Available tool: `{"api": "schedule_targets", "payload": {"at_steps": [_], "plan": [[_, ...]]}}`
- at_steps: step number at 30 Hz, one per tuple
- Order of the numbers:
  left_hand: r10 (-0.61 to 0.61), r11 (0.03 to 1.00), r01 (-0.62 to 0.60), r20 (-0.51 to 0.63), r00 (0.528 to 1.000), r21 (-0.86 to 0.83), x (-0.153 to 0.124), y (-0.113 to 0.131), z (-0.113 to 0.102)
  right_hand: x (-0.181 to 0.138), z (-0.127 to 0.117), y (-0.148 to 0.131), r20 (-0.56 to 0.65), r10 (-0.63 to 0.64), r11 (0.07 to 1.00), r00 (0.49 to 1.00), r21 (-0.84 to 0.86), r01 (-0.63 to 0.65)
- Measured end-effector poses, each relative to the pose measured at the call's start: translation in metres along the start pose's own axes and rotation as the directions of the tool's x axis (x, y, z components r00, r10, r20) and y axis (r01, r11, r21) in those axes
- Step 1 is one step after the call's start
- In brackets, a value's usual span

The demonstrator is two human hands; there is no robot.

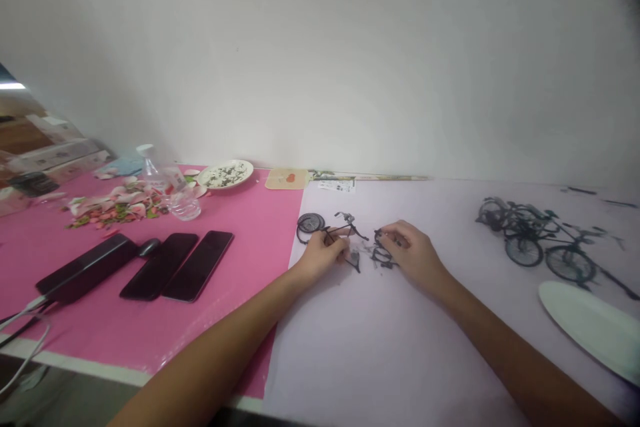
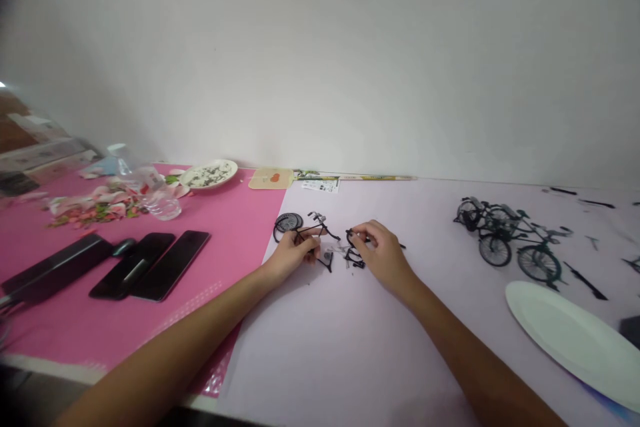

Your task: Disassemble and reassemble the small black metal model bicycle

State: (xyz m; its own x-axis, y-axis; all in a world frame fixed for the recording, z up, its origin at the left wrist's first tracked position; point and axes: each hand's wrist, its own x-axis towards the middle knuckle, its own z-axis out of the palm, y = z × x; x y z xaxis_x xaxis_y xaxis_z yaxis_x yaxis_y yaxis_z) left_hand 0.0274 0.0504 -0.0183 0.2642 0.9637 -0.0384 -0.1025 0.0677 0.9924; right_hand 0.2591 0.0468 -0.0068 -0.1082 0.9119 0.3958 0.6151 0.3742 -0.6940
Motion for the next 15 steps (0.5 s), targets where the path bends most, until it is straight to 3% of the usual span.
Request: {"api": "schedule_targets", "payload": {"at_steps": [4, 9, 15], "plan": [[-0.029, 0.999, 0.033, 0.086, 0.996, -0.042, -0.001, 0.004, -0.001, -0.005, 0.008, -0.012, -0.026, 0.115, 0.972, 0.993, 0.207, -0.107], [-0.033, 0.998, 0.039, 0.143, 0.989, -0.043, -0.001, 0.004, -0.004, -0.006, 0.009, -0.021, 0.065, 0.277, 0.886, 0.959, 0.368, -0.282], [-0.019, 0.999, 0.028, 0.19, 0.982, -0.045, -0.001, 0.002, -0.005, -0.007, 0.01, -0.027, 0.14, 0.322, 0.815, 0.936, 0.463, -0.35]]}}
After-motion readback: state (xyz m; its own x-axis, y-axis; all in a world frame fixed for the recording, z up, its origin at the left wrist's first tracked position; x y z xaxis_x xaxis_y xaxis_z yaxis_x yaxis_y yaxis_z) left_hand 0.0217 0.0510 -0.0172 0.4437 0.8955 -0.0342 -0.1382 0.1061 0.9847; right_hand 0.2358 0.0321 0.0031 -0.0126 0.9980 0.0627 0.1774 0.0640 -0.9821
